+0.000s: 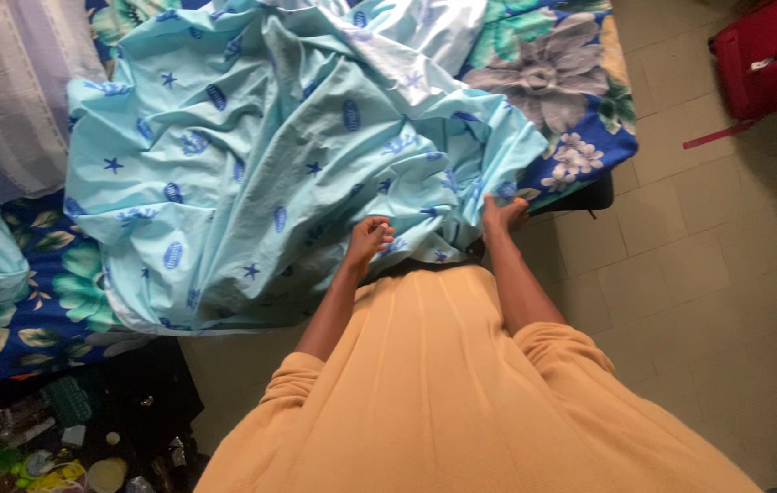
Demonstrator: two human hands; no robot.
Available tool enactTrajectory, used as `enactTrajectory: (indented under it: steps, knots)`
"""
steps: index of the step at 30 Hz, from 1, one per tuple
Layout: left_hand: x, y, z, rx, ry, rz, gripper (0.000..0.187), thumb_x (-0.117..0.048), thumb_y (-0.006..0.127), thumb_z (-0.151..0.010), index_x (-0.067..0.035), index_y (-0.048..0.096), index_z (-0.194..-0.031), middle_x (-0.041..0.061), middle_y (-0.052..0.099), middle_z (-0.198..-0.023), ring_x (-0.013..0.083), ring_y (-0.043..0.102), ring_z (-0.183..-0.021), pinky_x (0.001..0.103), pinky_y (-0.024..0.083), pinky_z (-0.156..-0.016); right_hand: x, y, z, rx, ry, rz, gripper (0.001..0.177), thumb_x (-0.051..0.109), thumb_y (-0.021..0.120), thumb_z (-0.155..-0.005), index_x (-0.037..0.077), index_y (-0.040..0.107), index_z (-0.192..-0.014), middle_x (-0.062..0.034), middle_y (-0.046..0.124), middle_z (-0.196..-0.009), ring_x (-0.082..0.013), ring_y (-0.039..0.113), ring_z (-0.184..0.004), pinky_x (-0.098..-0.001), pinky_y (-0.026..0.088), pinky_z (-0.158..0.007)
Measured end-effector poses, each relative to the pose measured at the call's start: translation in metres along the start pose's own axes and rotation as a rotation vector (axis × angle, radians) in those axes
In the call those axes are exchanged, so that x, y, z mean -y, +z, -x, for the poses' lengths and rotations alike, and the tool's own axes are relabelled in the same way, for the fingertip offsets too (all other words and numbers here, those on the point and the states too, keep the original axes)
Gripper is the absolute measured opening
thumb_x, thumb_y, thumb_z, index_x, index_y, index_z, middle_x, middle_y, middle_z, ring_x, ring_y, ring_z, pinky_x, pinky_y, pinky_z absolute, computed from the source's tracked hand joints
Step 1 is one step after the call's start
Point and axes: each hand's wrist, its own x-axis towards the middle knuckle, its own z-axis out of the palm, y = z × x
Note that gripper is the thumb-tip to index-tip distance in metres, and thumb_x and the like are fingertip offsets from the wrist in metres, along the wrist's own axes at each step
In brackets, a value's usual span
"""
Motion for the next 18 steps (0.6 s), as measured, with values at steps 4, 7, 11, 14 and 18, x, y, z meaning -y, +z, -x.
enactTrajectory:
  steps: [4, 7, 11, 14, 18]
  knots:
    - [-0.005, 0.033, -0.012, 0.017, 0.007, -0.090, 0.033, -0.028, 0.062, -0.099, -0.008, 0.063, -0.125, 0.007, 0.074, -0.109, 0.0150, 0.073, -0.088, 0.031, 0.054, -0.074, -0.003, -0.006, -0.027, 0.356, 0.102, -0.131, 0.071, 0.026, 0.099, -0.070, -0.004, 0.057, -0.118, -0.0201, 0.062, -0.116, -0.0322, 0.063, -0.103, -0.0421, 0.053, -0.088]
    - [-0.003, 0.075, -0.024, 0.071, -0.020, -0.022, 0.043, -0.031, 0.069, -0.094, -0.007, 0.060, -0.128, 0.005, 0.073, -0.107, 0.0161, 0.071, -0.089, 0.032, 0.054, -0.076, 0.002, -0.011, -0.046, 0.804, 0.177, -0.221, 0.024, 0.020, 0.076, -0.089, 0.002, 0.071, -0.104, -0.0138, 0.069, -0.091, -0.0258, 0.062, -0.072, -0.0451, 0.050, -0.059]
    - [0.015, 0.164, -0.034, -0.030, 0.125, -0.294, 0.068, -0.031, 0.077, -0.083, -0.004, 0.057, -0.142, 0.019, 0.072, -0.118, 0.0280, 0.069, -0.107, 0.042, 0.056, -0.089, 0.028, -0.032, -0.107, 1.042, 0.200, -0.692, 0.011, 0.016, 0.069, -0.091, 0.012, 0.067, -0.100, -0.0020, 0.069, -0.091, -0.0168, 0.067, -0.073, -0.0374, 0.056, -0.054]
    - [0.025, 0.216, -0.048, -0.166, 0.240, -0.908, 0.119, -0.040, 0.094, -0.070, -0.005, 0.022, -0.158, 0.032, 0.038, -0.146, 0.0464, 0.039, -0.135, 0.051, 0.038, -0.112, 0.067, -0.064, -0.173, 1.274, 0.084, -1.112, 0.010, 0.011, 0.065, -0.097, 0.008, 0.068, -0.105, -0.0040, 0.070, -0.097, -0.0169, 0.069, -0.084, -0.0320, 0.058, -0.071]
    - [0.022, 0.252, -0.053, -0.394, -0.061, -1.088, 0.136, -0.050, 0.093, -0.066, -0.008, 0.006, -0.163, 0.037, 0.008, -0.160, 0.0535, 0.014, -0.148, 0.056, 0.025, -0.119, 0.143, -0.142, -0.237, 0.797, -0.824, -0.765, 0.013, 0.014, 0.062, -0.108, 0.002, 0.067, -0.111, -0.0122, 0.069, -0.101, -0.0239, 0.065, -0.090, -0.0396, 0.055, -0.078]
